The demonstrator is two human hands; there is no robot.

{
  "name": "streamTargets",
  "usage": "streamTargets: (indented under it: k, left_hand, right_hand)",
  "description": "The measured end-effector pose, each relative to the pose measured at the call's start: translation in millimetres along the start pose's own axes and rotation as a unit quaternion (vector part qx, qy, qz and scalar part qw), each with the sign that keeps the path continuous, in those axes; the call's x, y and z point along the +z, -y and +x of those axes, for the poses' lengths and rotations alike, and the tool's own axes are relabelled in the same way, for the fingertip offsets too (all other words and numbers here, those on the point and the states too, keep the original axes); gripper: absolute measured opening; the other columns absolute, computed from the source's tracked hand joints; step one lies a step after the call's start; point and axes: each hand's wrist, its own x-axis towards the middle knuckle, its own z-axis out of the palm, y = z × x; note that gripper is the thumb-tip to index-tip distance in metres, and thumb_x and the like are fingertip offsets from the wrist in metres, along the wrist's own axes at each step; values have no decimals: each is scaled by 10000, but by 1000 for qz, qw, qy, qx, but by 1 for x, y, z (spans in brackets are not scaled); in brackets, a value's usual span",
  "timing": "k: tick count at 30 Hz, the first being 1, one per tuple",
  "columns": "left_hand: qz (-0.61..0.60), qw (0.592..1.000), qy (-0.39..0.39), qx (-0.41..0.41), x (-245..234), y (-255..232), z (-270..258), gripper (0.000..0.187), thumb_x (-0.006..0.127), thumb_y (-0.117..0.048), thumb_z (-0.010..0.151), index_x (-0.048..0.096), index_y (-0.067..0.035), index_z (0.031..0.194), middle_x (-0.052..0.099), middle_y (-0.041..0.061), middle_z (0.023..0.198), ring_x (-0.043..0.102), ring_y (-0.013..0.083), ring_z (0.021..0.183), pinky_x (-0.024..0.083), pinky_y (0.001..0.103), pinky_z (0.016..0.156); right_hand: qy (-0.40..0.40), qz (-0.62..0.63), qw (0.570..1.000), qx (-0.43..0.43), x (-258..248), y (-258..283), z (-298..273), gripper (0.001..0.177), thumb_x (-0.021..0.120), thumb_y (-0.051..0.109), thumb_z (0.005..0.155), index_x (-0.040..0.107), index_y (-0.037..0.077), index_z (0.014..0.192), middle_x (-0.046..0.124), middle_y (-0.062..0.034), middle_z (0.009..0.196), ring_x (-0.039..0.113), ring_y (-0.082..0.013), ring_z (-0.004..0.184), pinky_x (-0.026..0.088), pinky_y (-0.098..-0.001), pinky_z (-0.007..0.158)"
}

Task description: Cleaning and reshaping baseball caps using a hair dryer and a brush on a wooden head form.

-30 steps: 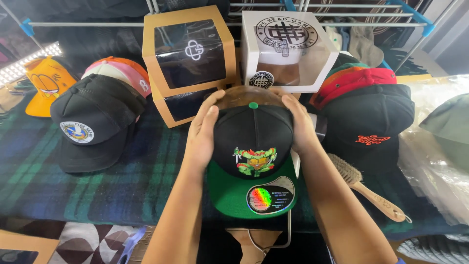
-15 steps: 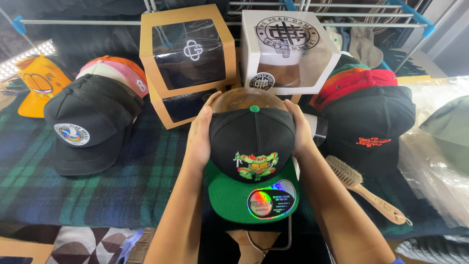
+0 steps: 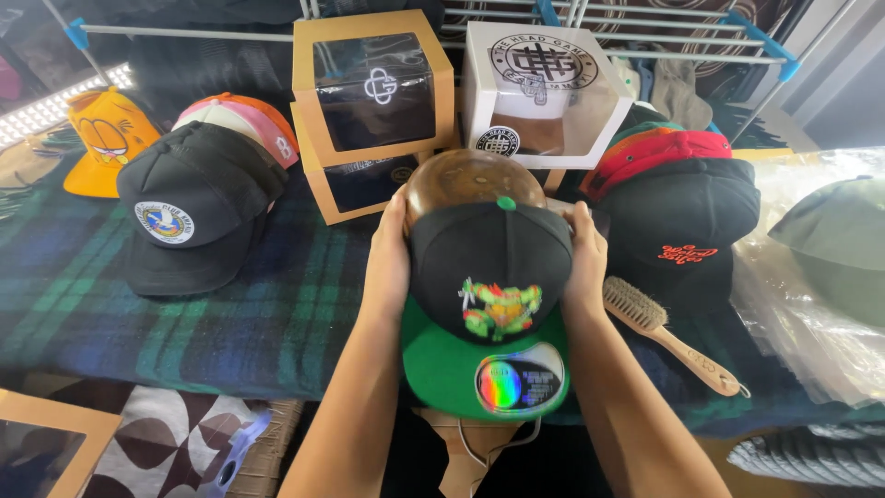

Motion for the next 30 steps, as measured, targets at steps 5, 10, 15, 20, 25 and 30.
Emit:
streamTargets:
  k: [5,10,15,20,25,30]
  left_hand:
    - [-113,992,-29,45,-3,2,-41,599,383,-400,1083,462,5,1517,372,258,1599,248,435,1538,162,546,1251]
    - [-261,962,85,10,-10,28,-96,632,405,-587,958,539,-37,1239,578,130,1205,543,251,1147,416,399,1009]
    - [-489,834,241,-84,-14,56,-121,585,275,-413,1104,451,-39,1518,483,180,1553,413,272,1469,248,425,1253]
    - [-373,925,30,-68,-25,61,-122,339,511,-232,1049,677,45,1153,748,230,1103,721,301,984,581,435,905]
    - [-365,919,-89,-119,-24,30,-113,406,457,-201,1040,642,42,1308,705,239,1279,664,322,1139,524,439,1016]
    - [-354,931,-46,-74,-21,39,-111,446,460,-234,1026,635,41,1330,704,245,1293,669,327,1170,534,451,1031]
  right_hand:
    - [60,85,995,-6,-31,41,-34,537,400,481,1108,675,46,954,543,-92,530,512,-109,439,388,-183,432]
    - [-4,138,990,-39,-19,101,-65,502,457,514,1012,613,56,877,448,-83,483,439,-205,448,387,-309,480]
    - [4,180,979,-90,-8,114,-73,469,479,531,955,530,73,863,359,-57,451,315,-169,415,247,-296,460]
    - [104,269,958,11,-14,102,-65,423,564,510,977,671,105,921,454,-32,647,395,-161,597,332,-286,547]
    - [123,111,983,80,-28,59,-83,402,328,328,1109,605,44,1042,725,-204,1174,682,-275,1041,506,-382,916]
    - [124,24,991,35,-30,40,-96,355,389,322,1050,616,50,1059,723,-185,1171,678,-276,1047,507,-380,916]
